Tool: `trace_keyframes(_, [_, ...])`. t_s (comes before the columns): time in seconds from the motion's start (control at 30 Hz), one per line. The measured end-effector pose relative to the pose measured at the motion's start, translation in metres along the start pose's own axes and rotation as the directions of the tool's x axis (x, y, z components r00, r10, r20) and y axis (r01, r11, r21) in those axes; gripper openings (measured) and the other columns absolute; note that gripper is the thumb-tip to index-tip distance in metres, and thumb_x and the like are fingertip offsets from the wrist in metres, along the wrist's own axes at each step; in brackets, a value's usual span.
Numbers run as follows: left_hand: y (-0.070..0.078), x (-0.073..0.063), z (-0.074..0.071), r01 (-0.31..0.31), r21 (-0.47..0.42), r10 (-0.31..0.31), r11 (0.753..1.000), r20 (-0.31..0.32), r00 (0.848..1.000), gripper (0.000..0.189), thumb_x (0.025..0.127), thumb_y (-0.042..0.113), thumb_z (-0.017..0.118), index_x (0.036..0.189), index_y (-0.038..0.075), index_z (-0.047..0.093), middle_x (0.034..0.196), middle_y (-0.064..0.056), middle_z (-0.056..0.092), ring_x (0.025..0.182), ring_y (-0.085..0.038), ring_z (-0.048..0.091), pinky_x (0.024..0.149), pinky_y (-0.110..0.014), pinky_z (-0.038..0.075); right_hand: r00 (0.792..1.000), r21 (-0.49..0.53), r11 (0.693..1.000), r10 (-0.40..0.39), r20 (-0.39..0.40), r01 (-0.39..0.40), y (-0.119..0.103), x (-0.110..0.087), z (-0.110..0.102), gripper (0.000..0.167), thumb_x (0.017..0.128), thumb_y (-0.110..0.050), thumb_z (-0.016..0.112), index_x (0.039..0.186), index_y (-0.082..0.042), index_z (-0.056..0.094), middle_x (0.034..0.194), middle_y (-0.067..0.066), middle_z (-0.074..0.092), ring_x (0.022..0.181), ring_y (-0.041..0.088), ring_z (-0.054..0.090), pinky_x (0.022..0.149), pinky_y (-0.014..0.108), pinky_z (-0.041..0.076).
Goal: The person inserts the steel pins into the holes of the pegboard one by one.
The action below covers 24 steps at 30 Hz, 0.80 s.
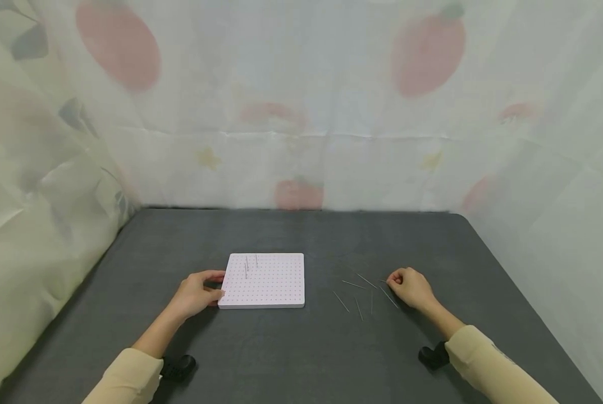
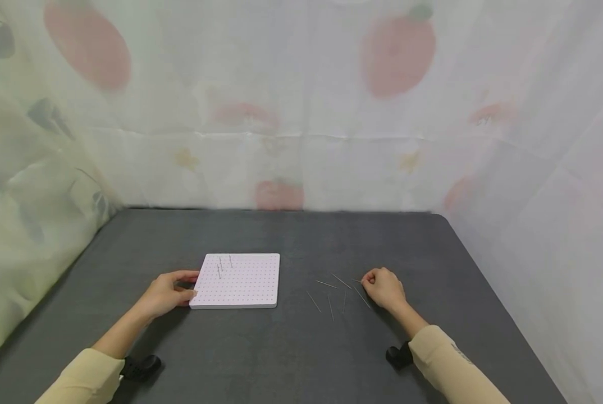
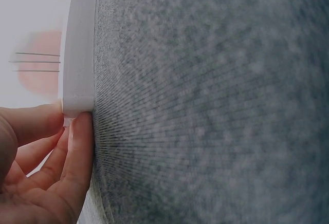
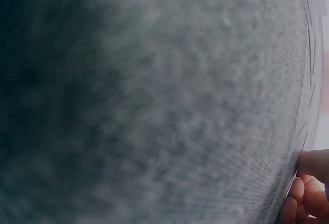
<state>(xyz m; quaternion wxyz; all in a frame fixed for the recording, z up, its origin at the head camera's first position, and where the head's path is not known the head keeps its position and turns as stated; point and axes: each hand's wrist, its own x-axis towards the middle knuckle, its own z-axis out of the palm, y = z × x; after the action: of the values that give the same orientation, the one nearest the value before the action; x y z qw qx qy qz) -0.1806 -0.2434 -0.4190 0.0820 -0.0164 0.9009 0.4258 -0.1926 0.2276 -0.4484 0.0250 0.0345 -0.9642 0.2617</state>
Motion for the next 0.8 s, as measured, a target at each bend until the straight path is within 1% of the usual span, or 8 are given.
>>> trace_keyframes(0.13, [0.000, 0.000, 0.001, -0.006, 0.001, 0.006, 1.000, -0.004, 1.000, 0.047, 0.080, 0.001, 0.064, 0.125, -0.003, 0.052, 0.116, -0.021, 0.058, 0.081, -0.016, 0.063, 0.064, -0.030, 0.055, 1.000, 0.005, 1.000, -0.011, 0.004, 0.011, 0.001, 0.000, -0.001, 0.011, 0.085, -0.015, 0.060, 0.083, -0.008, 0.068, 0.076, 0.002, 0.057, 0.063, 0.012, 0.048, 0.058, 0.029, 0.040])
trace_keyframes(0.37, [0.001, -0.001, 0.000, -0.006, 0.015, 0.006, 1.000, -0.014, 1.000, 0.046, 0.080, 0.001, 0.065, 0.124, -0.003, 0.053, 0.115, -0.020, 0.058, 0.081, -0.017, 0.063, 0.063, -0.030, 0.055, 1.000, 0.038, 0.999, -0.012, 0.019, 0.011, -0.003, 0.003, -0.007, 0.014, 0.088, -0.015, 0.058, 0.088, -0.003, 0.066, 0.078, 0.004, 0.060, 0.062, 0.013, 0.049, 0.059, 0.029, 0.041])
trace_keyframes(0.57, [0.001, -0.001, 0.001, -0.017, 0.004, 0.017, 1.000, -0.012, 1.000, 0.047, 0.080, 0.001, 0.064, 0.125, -0.003, 0.052, 0.116, -0.021, 0.057, 0.082, -0.017, 0.064, 0.064, -0.030, 0.055, 1.000, 0.076, 0.997, -0.020, 0.004, 0.019, -0.008, 0.011, -0.010, 0.018, 0.090, -0.016, 0.055, 0.093, -0.001, 0.064, 0.078, 0.005, 0.060, 0.061, 0.013, 0.047, 0.057, 0.028, 0.039])
trace_keyframes(0.7, [0.000, -0.001, 0.001, -0.032, -0.013, 0.032, 0.999, -0.005, 0.999, 0.047, 0.081, 0.000, 0.063, 0.126, -0.004, 0.051, 0.116, -0.021, 0.057, 0.083, -0.018, 0.064, 0.064, -0.030, 0.055, 0.999, 0.085, 0.996, -0.035, -0.004, 0.035, -0.012, 0.014, -0.010, 0.022, 0.091, -0.017, 0.053, 0.098, 0.002, 0.062, 0.082, 0.007, 0.061, 0.064, 0.013, 0.049, 0.058, 0.029, 0.041])
trace_keyframes(0.8, [0.000, -0.001, 0.001, -0.033, -0.009, 0.033, 0.999, -0.005, 0.999, 0.047, 0.080, 0.000, 0.063, 0.126, -0.004, 0.051, 0.115, -0.022, 0.057, 0.082, -0.018, 0.064, 0.063, -0.030, 0.055, 0.999, 0.090, 0.995, -0.043, -0.007, 0.044, -0.018, 0.016, -0.009, 0.023, 0.092, -0.017, 0.053, 0.099, 0.003, 0.061, 0.082, 0.008, 0.061, 0.063, 0.014, 0.049, 0.058, 0.029, 0.041])
